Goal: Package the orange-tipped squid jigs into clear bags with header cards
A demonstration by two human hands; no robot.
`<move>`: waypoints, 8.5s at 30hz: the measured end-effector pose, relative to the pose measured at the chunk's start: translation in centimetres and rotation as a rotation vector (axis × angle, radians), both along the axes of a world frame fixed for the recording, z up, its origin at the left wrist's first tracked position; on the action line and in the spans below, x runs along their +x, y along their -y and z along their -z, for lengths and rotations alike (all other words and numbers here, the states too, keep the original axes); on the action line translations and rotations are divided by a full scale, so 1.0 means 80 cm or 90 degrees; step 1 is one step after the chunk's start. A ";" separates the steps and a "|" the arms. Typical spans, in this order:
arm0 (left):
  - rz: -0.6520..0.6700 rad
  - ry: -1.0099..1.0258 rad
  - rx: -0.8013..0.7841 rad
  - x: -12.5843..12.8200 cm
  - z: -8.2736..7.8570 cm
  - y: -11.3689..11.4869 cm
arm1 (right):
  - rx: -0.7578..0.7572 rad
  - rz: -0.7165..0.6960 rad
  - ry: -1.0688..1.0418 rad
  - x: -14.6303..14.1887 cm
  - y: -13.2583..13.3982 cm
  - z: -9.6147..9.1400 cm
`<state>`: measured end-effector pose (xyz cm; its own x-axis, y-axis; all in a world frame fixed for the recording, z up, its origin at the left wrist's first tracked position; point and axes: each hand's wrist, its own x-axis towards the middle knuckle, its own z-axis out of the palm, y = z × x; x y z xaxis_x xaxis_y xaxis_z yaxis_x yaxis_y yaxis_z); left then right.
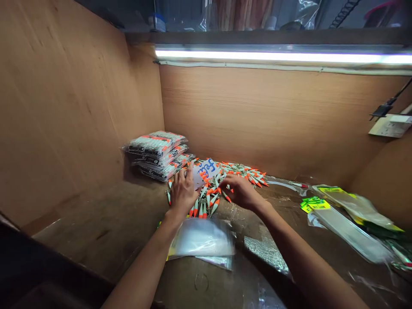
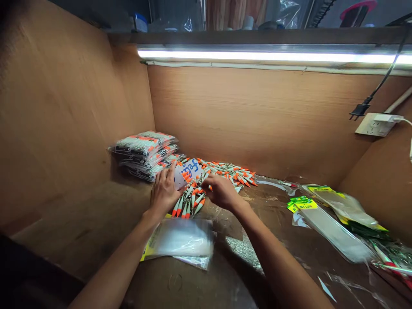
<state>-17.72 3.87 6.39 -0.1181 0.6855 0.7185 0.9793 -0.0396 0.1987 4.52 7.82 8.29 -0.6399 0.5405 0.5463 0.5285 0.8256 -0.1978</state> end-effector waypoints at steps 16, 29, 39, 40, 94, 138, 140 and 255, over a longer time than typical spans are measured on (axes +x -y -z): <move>-0.010 -0.011 -0.010 0.002 0.001 0.002 | 0.024 -0.016 0.284 -0.023 -0.003 0.057; 0.006 -0.007 -0.028 0.000 0.010 -0.002 | -0.491 -0.155 -0.151 0.051 -0.027 -0.024; 0.093 -0.039 -0.064 0.007 0.015 0.000 | -0.193 0.025 -0.189 0.057 -0.030 -0.036; 0.110 -0.042 -0.068 0.009 0.016 0.000 | -0.131 0.038 -0.162 0.057 -0.026 -0.038; -0.064 0.033 0.015 -0.017 -0.006 0.004 | -0.135 0.412 0.141 -0.077 -0.052 0.043; 0.333 -0.030 -0.130 0.046 0.022 0.017 | -0.137 0.048 -0.220 0.024 -0.027 -0.002; 0.325 -0.018 -0.120 0.047 0.021 0.018 | -0.248 0.115 -0.307 0.033 -0.033 -0.005; 0.578 -0.116 -0.483 0.164 0.055 0.004 | -0.397 0.103 0.117 0.259 0.138 0.047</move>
<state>-4.59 3.52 2.01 0.6905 0.7215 0.0510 0.6699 -0.6645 0.3312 25.26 -3.18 4.52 -0.5773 0.8165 -0.0100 0.7063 0.4932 -0.5078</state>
